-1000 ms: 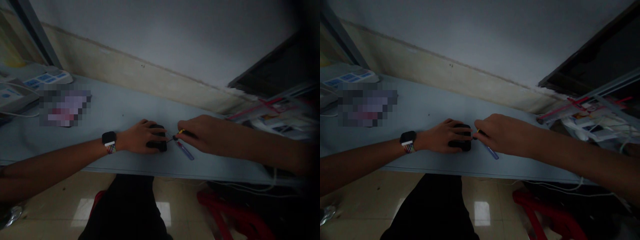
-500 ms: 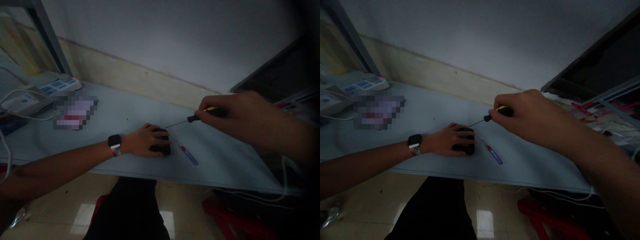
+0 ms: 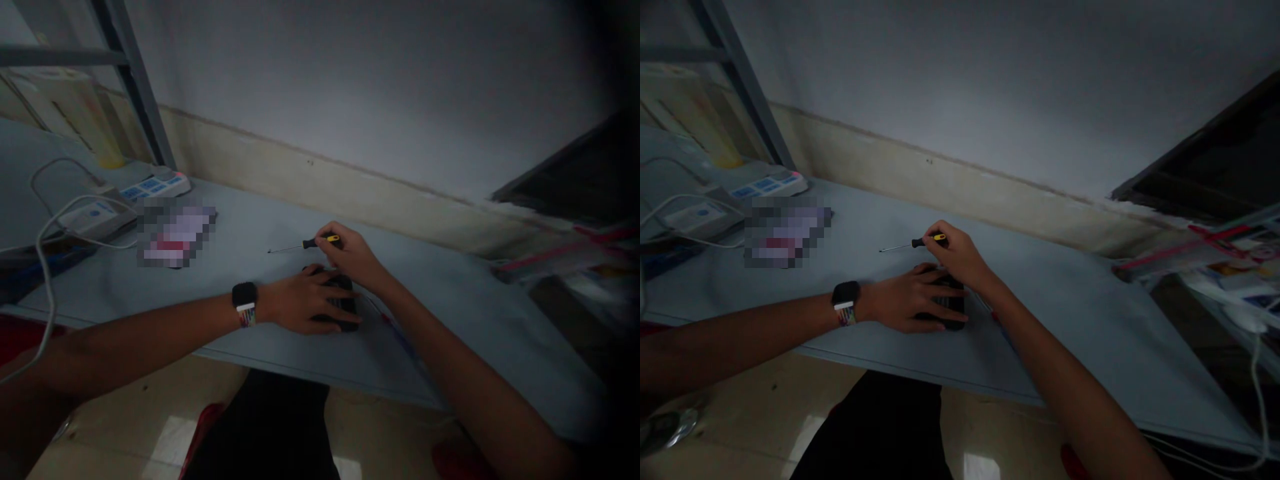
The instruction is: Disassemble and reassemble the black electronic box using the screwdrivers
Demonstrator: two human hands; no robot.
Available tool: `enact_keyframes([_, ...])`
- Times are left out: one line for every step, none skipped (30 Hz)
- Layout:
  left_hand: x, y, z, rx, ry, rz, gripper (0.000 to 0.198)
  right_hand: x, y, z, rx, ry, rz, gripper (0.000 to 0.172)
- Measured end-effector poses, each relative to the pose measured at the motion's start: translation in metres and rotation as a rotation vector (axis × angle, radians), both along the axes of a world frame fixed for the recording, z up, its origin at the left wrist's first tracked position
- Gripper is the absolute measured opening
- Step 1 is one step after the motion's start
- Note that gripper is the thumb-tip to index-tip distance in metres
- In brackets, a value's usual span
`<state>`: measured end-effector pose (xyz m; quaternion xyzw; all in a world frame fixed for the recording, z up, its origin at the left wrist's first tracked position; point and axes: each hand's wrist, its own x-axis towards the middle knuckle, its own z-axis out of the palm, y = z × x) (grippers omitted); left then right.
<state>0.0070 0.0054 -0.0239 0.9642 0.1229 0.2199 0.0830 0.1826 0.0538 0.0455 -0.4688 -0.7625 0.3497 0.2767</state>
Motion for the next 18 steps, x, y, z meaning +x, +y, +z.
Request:
enact_keyframes([0.000,0.000,0.000,-0.001,-0.003,0.001,0.040,-0.002,0.001,-0.001,0.010,-0.022,0.011,0.027])
enact_keyframes([0.001,0.000,0.000,0.000,-0.002,0.004,0.040,-0.003,0.001,-0.002,0.020,-0.042,0.023,0.027])
enact_keyframes([0.001,0.001,0.001,0.002,0.003,0.007,0.040,-0.004,0.002,-0.002,0.032,-0.055,0.027,0.026])
enact_keyframes([0.001,0.001,0.001,0.006,0.010,0.011,0.040,-0.004,0.003,-0.003,0.041,-0.061,0.029,0.026])
enact_keyframes([0.001,0.001,0.001,0.009,0.018,0.013,0.041,-0.004,0.004,-0.004,0.047,-0.064,0.025,0.026])
enact_keyframes([0.001,0.001,0.001,0.013,0.025,0.014,0.041,-0.004,0.005,-0.005,0.049,-0.065,0.018,0.025])
enact_keyframes([0.001,0.001,0.001,0.017,0.030,0.012,0.042,-0.003,0.006,-0.005,0.052,-0.064,0.012,0.025])
enact_keyframes([0.001,0.001,0.001,0.022,0.030,0.011,0.042,-0.002,0.007,-0.006,0.054,-0.062,0.006,0.025])
enact_keyframes([0.000,0.001,0.000,0.026,0.027,0.009,0.042,-0.001,0.007,-0.006,0.059,-0.060,0.000,0.025])
enact_keyframes([0.000,0.001,0.001,0.030,0.024,0.009,0.043,0.000,0.007,-0.006,0.060,-0.058,-0.006,0.026])
enact_keyframes([0.000,0.001,0.001,0.031,0.023,0.007,0.043,0.002,0.007,-0.006,0.060,-0.050,-0.014,0.026])
enact_keyframes([-0.001,0.000,0.001,0.031,0.023,0.007,0.043,0.004,0.007,-0.006,0.058,-0.039,-0.023,0.026])
enact_keyframes([-0.001,0.000,0.002,0.027,0.025,0.008,0.043,0.006,0.006,-0.005,0.052,-0.025,-0.031,0.026])
enact_keyframes([-0.001,0.000,0.002,0.020,0.027,0.009,0.043,0.008,0.006,-0.004,0.046,-0.013,-0.034,0.026])
enact_keyframes([-0.001,0.000,0.002,0.013,0.027,0.010,0.043,0.011,0.005,-0.003,0.042,0.001,-0.036,0.026])
enact_keyframes([-0.001,0.000,0.002,0.005,0.022,0.011,0.042,0.014,0.005,-0.002,0.039,0.015,-0.039,0.025])
enact_keyframes([-0.001,0.000,0.002,-0.004,0.012,0.014,0.041,0.018,0.005,-0.001,0.036,0.027,-0.044,0.025])
enact_keyframes([-0.001,0.001,0.001,-0.015,-0.004,0.021,0.041,0.022,0.005,-0.001,0.037,0.044,-0.054,0.025])
